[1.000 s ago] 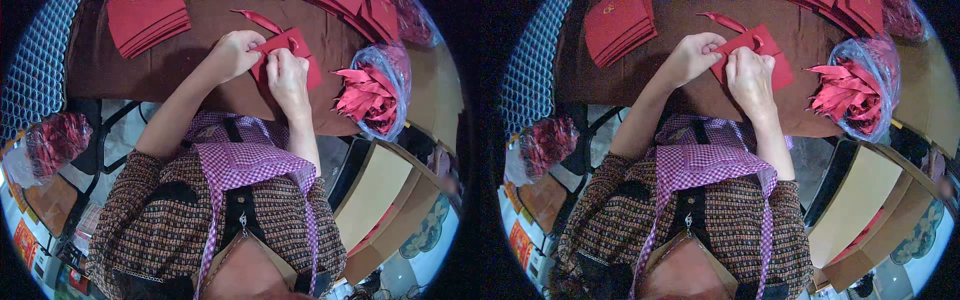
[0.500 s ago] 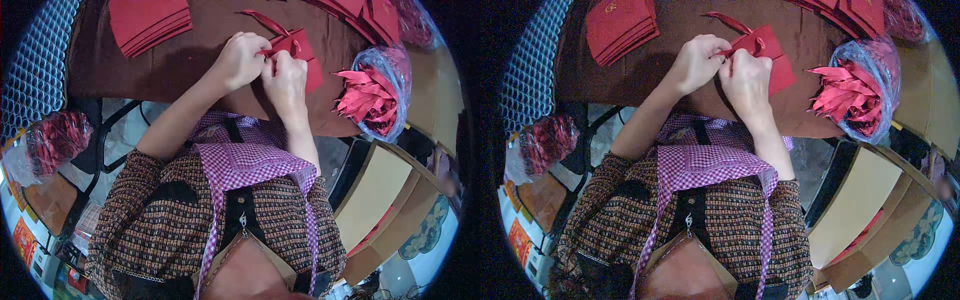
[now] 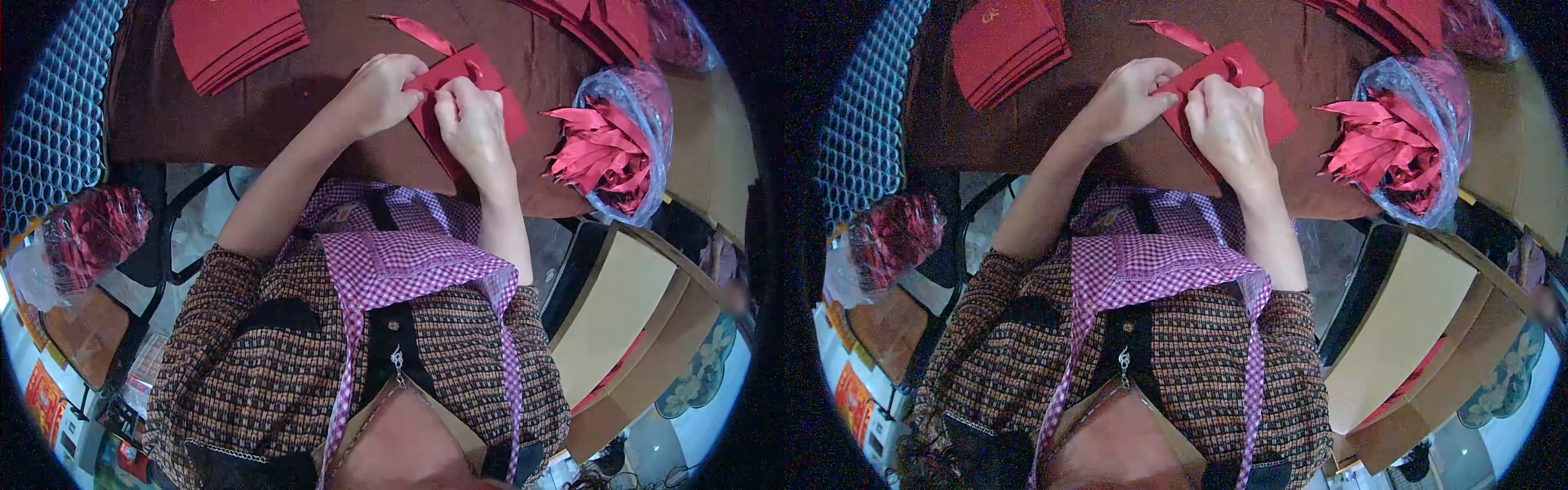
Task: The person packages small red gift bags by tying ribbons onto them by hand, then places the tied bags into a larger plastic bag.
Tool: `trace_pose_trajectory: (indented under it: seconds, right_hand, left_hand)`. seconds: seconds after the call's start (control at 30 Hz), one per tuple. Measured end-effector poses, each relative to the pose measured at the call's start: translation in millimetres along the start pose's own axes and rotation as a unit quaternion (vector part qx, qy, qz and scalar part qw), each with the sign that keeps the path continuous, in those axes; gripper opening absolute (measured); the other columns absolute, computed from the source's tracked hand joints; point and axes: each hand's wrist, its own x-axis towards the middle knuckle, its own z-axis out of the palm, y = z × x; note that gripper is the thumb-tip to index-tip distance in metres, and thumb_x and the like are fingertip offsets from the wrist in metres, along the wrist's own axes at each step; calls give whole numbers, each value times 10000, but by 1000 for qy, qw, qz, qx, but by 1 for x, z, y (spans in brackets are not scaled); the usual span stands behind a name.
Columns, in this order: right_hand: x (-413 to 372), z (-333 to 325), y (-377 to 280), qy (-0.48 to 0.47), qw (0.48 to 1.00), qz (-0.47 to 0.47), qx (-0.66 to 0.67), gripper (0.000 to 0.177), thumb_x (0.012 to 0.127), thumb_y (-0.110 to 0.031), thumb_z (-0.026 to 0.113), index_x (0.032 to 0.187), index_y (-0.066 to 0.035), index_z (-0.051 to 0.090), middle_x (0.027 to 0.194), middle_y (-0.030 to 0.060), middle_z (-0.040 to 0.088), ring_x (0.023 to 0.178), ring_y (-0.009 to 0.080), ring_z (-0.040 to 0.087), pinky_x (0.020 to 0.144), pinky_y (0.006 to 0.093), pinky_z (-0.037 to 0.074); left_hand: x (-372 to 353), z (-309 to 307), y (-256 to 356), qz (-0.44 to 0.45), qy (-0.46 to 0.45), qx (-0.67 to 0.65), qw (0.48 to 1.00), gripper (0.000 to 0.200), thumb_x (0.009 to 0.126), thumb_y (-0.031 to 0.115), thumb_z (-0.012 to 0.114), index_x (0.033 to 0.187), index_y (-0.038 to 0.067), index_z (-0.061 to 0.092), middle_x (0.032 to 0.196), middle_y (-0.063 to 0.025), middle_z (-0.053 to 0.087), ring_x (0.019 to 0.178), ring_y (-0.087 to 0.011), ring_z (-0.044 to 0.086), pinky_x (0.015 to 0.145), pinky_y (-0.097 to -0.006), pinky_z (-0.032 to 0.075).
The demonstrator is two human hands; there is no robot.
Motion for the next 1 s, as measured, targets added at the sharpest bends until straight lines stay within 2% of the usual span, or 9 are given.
trace_pose_trajectory:
  seconds: [0.37, 0.43, 0.47, 0.53, 0.67, 0.77, 0.83, 0.9, 1.0]
  right_hand:
    - [2, 2, 1, 19, 999, -32, -26, 119, 795, -131, 565, 772, -17, 539, 649, 150, 581, 605, 325, 560, 618, 408, 409]
    - [2, 1, 3, 7, 1000, -24, -14, 119, 789, -130, 568, 763, -18, 535, 651, 151, 581, 605, 326, 559, 613, 406, 408]
    - [2, 2, 4, -4, 1000, -15, -3, 121, 784, -129, 571, 754, -19, 531, 652, 152, 580, 605, 327, 557, 608, 404, 406]
    - [2, 3, 2, -3, 1000, -24, -18, 124, 782, -124, 570, 739, -17, 525, 646, 157, 577, 607, 329, 558, 606, 407, 406]
    - [5, 5, -8, 11, 997, -34, -66, 127, 769, -100, 577, 704, -14, 510, 636, 169, 571, 611, 336, 560, 596, 414, 401]
    - [3, 10, -6, 37, 997, -44, -44, 118, 758, -82, 587, 703, -12, 511, 641, 176, 572, 618, 343, 560, 602, 420, 397]
    - [1, 8, -5, 38, 997, -52, -43, 102, 762, -82, 590, 735, -8, 525, 645, 170, 576, 608, 336, 566, 591, 420, 406]
    - [-1, 4, -2, 41, 996, -67, -41, 98, 769, -81, 596, 800, 1, 552, 652, 160, 584, 588, 321, 578, 569, 420, 426]
    - [2, -12, -2, 21, 998, -56, 11, 135, 781, -88, 591, 888, -7, 575, 683, 153, 601, 618, 303, 597, 592, 396, 447]
  left_hand:
    - [1, 1, 4, -14, -5, -15, 1000, 248, 765, 34, 600, 1002, -36, 583, 853, -84, 625, 726, -100, 565, 669, -250, 478]
    - [1, 1, 5, -22, 16, -40, 999, 283, 698, 111, 586, 943, -28, 611, 870, -206, 623, 846, -340, 591, 793, -409, 454]
    - [1, 0, 7, -22, 16, -40, 999, 283, 698, 111, 586, 943, -28, 611, 870, -206, 623, 846, -340, 591, 793, -409, 454]
    - [2, -4, 13, -15, -10, 27, 999, 249, 744, 40, 593, 985, -22, 597, 831, -116, 616, 736, -141, 581, 673, -286, 479]
    - [0, 4, 11, 44, 40, 58, 997, 246, 750, 45, 570, 985, -20, 600, 847, -150, 613, 767, -219, 602, 696, -322, 480]
    - [2, 6, 12, 110, 49, 160, 980, 226, 778, 50, 534, 980, -24, 602, 875, -166, 614, 790, -275, 606, 721, -342, 480]
    - [1, -1, 12, 74, 15, 44, 996, 227, 775, 37, 507, 968, -21, 612, 873, -172, 611, 798, -286, 601, 731, -342, 474]
    - [3, -9, 8, 97, 22, 23, 995, 225, 769, 33, 501, 954, -24, 617, 869, -166, 613, 789, -270, 594, 715, -329, 468]
    - [11, -22, -1, 72, -103, -2, 992, 210, 737, 67, 546, 914, 20, 649, 860, -189, 627, 792, -330, 600, 731, -380, 477]
